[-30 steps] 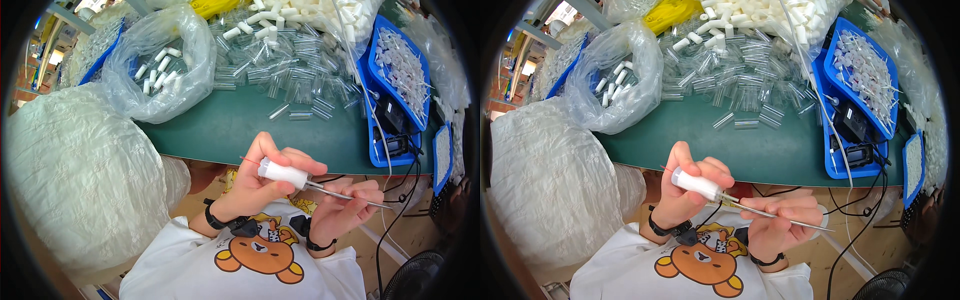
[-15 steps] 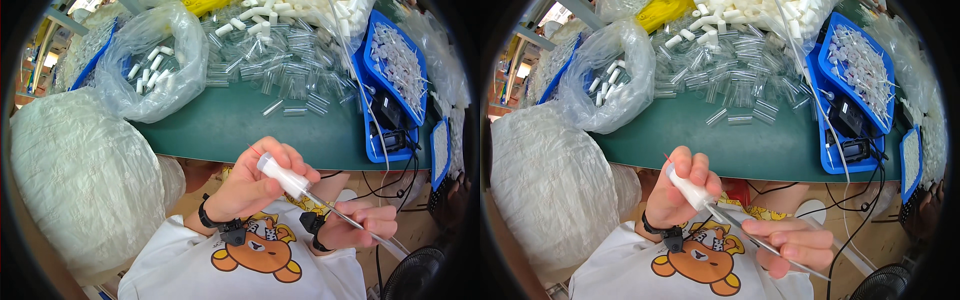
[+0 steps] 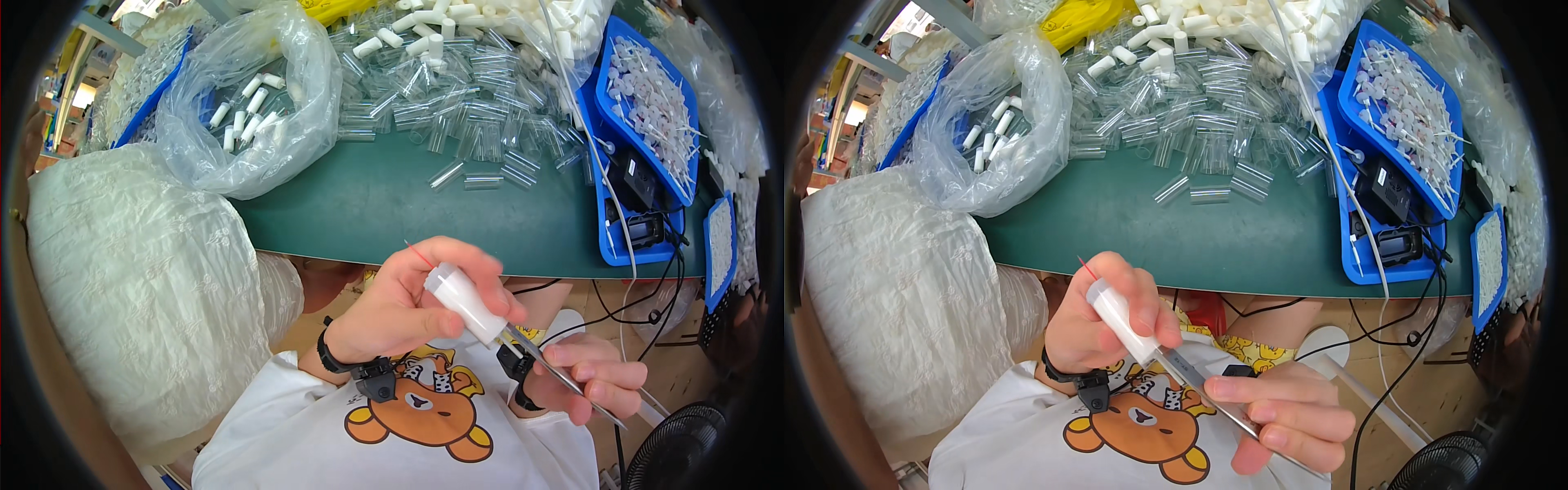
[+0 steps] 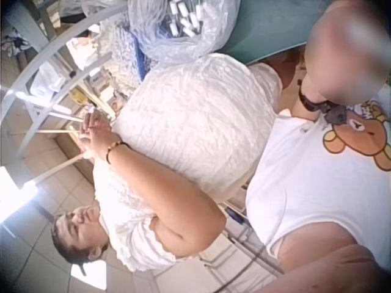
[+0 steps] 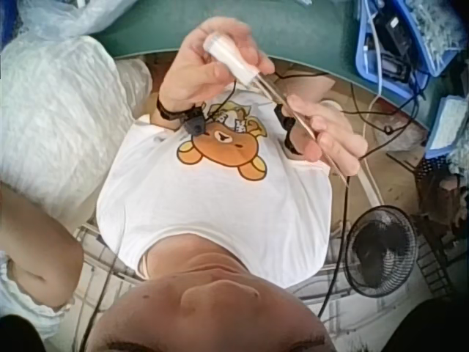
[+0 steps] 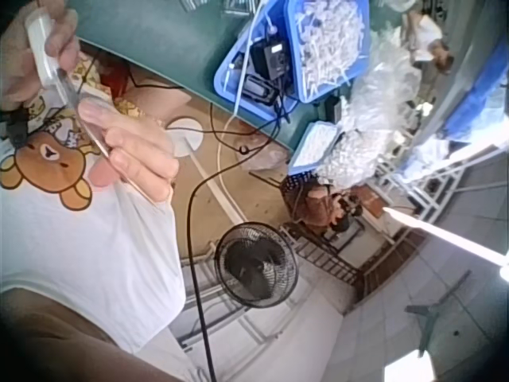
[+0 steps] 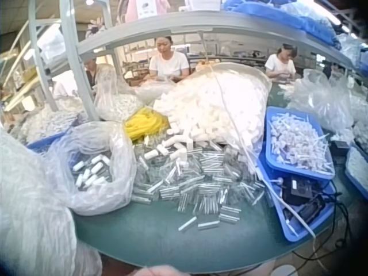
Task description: The person assembles small white cylindrical components by inserting a red wire into them and then placing them into clear plastic tubes. The person uses tweezers to adjust the wire inside the components. The assembled units are placed into a blue tray.
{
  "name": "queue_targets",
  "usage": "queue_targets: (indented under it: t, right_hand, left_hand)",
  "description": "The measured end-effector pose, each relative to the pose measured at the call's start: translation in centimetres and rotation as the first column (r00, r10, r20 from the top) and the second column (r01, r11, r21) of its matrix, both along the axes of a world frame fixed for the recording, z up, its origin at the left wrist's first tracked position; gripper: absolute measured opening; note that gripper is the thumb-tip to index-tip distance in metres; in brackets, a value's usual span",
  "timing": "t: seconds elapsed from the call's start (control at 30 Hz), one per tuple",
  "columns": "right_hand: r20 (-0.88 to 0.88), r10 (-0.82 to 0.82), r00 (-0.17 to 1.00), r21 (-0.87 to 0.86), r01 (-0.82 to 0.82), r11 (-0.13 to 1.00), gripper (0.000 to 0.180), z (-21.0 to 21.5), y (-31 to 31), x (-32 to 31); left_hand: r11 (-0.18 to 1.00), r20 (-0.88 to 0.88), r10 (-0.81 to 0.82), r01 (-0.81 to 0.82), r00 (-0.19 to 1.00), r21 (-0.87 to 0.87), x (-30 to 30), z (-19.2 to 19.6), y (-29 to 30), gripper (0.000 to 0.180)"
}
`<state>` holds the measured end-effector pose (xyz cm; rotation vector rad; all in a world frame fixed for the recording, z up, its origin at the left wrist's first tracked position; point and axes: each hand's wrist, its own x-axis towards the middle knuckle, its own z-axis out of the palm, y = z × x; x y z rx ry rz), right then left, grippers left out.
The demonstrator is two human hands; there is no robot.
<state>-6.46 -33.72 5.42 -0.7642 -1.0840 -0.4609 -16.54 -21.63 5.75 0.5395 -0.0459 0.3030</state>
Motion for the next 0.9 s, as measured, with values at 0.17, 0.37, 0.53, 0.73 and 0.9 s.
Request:
queue_targets:
  t: [0.17,0.37,0.53,0.73,0.9]
  right_hand:
    - [0.065,0.111,0.992,-0.032,-0.109,0.993,0.027,-0.6,-0.4,0.5]
    - [-0.049,0.092,0.995,-0.098,-0.096,0.991,0.027,-1.5,-0.1,-0.5]
    - [-0.503,0.058,0.862,-0.189,-0.176,0.966,0.032,-0.8,-0.9,-0.9]
    - [-0.716,-0.101,0.691,-0.324,-0.201,0.924,0.026,-1.1,-1.3,0.1]
    - [-0.684,-0.034,0.728,-0.337,-0.275,0.9,0.029,-0.5,-1.0,-0.7]
  left_hand:
    - [0.999,-0.024,-0.018,0.019,1.0,0.043,-0.1,0.5,0.5,0.054]
    - [0.987,-0.031,0.019,-0.014,0.999,0.162,-0.2,0.4,1.4,0.057]
    - [0.954,-0.064,0.133,-0.111,0.989,0.28,-1.1,0.4,2.6,0.064]
    - [0.967,-0.062,0.136,-0.119,0.989,0.224,-1.5,0.4,3.0,0.046]
    - [0.975,-0.033,0.147,-0.139,0.989,0.173,-1.4,0.0,2.8,0.037]
